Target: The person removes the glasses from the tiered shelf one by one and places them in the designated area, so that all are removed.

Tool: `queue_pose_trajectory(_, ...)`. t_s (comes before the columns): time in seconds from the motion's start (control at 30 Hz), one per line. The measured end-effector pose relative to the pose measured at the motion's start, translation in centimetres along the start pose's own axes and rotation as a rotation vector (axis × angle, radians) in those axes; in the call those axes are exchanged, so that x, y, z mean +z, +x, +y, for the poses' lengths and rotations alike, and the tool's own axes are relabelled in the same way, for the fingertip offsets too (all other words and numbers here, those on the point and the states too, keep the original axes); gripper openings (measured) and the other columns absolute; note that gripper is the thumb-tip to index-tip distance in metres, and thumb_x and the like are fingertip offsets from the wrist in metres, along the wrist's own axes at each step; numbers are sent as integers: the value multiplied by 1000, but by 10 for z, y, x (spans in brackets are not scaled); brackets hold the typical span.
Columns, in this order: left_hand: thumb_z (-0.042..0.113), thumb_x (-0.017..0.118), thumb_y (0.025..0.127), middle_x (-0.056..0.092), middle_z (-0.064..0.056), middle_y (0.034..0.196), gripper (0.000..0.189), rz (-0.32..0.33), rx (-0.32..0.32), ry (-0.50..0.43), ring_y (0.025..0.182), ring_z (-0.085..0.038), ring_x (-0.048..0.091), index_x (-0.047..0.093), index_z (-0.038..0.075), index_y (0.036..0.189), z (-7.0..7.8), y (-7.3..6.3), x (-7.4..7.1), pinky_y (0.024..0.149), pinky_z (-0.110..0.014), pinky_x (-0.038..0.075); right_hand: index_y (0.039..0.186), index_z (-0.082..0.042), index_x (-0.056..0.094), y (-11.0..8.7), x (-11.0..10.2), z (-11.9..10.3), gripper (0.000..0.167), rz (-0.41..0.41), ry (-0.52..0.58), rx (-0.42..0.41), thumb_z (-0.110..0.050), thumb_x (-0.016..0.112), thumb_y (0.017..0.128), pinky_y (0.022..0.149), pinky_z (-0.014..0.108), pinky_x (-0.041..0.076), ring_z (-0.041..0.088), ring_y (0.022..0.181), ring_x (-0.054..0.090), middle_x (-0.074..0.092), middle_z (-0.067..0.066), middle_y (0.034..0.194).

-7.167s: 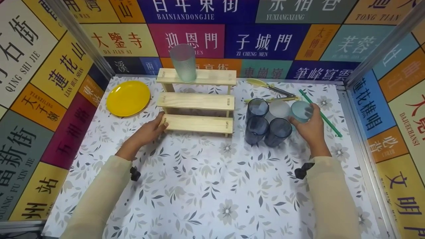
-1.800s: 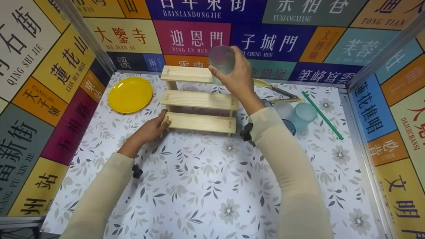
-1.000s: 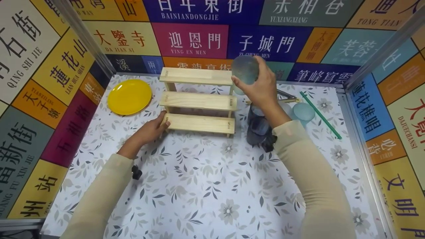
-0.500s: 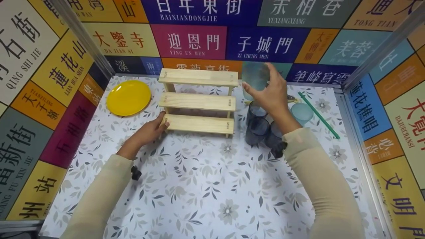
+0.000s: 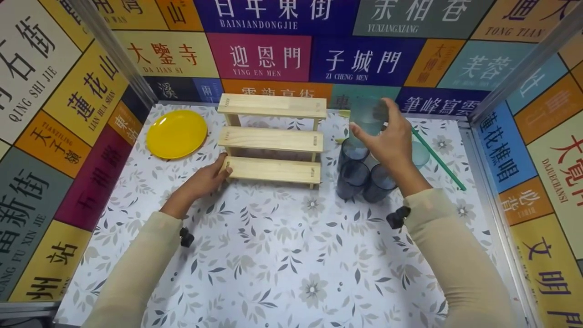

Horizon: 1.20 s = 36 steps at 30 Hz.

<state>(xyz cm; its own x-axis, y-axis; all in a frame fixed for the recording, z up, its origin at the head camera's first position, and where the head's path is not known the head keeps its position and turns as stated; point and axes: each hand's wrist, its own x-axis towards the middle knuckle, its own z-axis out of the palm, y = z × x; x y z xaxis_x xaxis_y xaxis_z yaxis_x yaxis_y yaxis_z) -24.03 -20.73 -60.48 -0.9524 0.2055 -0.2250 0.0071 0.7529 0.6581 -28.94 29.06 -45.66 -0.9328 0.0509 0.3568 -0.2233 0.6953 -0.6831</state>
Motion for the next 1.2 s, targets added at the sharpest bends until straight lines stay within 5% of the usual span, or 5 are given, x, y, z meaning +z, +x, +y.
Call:
queue_pose_trajectory(0.17, 50, 42, 119, 43, -25, 174, 77, -1, -4, 8, 157, -43, 49, 13, 12, 179, -1, 1, 0, 131, -58, 37, 162, -19, 54, -7, -10, 6, 91, -2, -37, 28, -49, 95, 87, 92, 22, 46, 36, 132, 66, 69, 17, 147)
queue_pose_trajectory(0.4, 51, 42, 119, 43, -25, 174, 78, 0, 1, 8, 157, -43, 50, 13, 11, 179, -2, 1, 2, 131, -58, 38, 161, -21, 55, -14, -23, 17, 88, 10, -49, 41, -44, 96, 86, 88, 9, 44, 32, 128, 69, 73, 14, 142)
queue_pose_trajectory(0.63, 51, 42, 119, 46, -27, 171, 77, 6, 6, 12, 154, -44, 53, 14, 10, 179, -1, 2, 3, 130, -58, 39, 163, -22, 53, -23, -36, 28, 90, 8, -74, 91, -48, 94, 88, 96, 23, 45, 34, 132, 66, 70, 16, 147)
queue_pose_trajectory(0.93, 50, 44, 119, 42, -26, 174, 78, 1, -10, 12, 160, -43, 45, 13, 11, 179, 1, 1, 1, 133, -58, 35, 161, -25, 55, -34, -48, 41, 85, 36, -70, 118, -49, 93, 89, 85, 11, 43, -12, 109, 53, 71, 14, 144)
queue_pose_trajectory(1.2, 53, 43, 118, 39, -21, 177, 80, -9, -48, -1, 162, -41, 43, 10, 15, 180, 1, 2, 1, 134, -57, 33, 163, -25, 53, -43, -58, 56, 88, 47, -82, 183, -48, 94, 88, 87, 10, 44, -8, 114, 58, 71, 12, 146)
